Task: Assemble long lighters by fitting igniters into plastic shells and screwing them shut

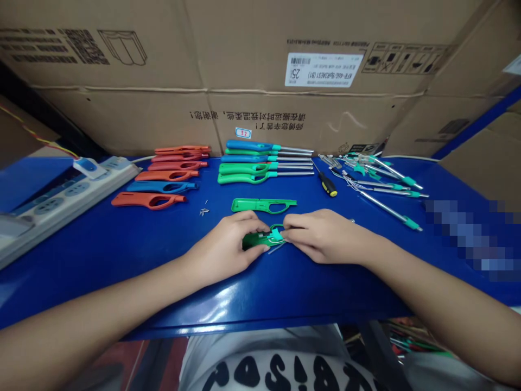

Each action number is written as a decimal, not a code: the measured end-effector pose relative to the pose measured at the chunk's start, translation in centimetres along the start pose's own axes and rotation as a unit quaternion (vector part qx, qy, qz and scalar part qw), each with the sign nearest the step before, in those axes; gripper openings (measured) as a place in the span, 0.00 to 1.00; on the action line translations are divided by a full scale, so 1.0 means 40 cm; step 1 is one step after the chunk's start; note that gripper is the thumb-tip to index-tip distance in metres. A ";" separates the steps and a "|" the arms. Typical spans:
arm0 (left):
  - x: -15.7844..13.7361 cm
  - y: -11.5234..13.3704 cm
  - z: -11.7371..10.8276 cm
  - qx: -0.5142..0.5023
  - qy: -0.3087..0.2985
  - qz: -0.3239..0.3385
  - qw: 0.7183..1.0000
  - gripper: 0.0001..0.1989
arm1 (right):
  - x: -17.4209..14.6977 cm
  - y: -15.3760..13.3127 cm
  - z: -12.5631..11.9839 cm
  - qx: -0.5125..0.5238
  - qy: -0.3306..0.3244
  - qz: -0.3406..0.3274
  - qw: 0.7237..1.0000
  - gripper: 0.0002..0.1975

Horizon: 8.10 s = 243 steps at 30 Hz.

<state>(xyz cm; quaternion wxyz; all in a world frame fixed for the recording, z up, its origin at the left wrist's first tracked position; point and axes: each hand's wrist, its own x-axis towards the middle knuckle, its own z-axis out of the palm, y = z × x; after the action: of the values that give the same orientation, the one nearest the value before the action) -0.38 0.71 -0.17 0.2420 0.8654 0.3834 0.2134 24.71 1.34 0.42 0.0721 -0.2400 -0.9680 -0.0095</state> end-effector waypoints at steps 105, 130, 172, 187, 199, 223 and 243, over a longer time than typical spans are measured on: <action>-0.010 -0.030 -0.014 0.141 -0.004 0.155 0.978 0.19 | -0.150 0.349 0.044 -0.018 0.073 0.483 0.872 0.26; -0.011 -0.003 -0.020 0.072 0.000 0.127 0.989 0.16 | -0.104 0.267 -0.023 -0.068 0.294 0.333 0.893 0.13; -0.010 -0.003 -0.020 0.087 -0.009 0.149 0.985 0.15 | -0.118 0.313 0.039 -0.057 0.094 0.463 0.879 0.14; -0.010 -0.005 -0.019 0.090 0.004 0.154 0.984 0.15 | -0.121 0.338 0.058 -0.034 0.153 0.492 0.857 0.07; -0.010 0.016 -0.014 0.128 0.134 0.098 0.978 0.30 | 0.018 0.068 -0.035 0.048 0.267 0.163 0.948 0.10; -0.008 0.023 -0.048 -0.213 -0.012 -0.003 0.977 0.19 | 0.043 -0.054 -0.025 0.186 0.260 0.151 0.935 0.11; 0.011 -0.013 -0.001 -0.260 0.014 -0.100 0.960 0.14 | 0.039 0.000 0.046 0.486 0.101 0.261 0.828 0.08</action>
<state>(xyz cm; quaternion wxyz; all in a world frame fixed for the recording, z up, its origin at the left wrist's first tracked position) -0.43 1.39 -0.36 0.4732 0.7266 0.4031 0.2926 23.10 2.16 -1.17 0.2770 -0.4155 -0.7363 0.4567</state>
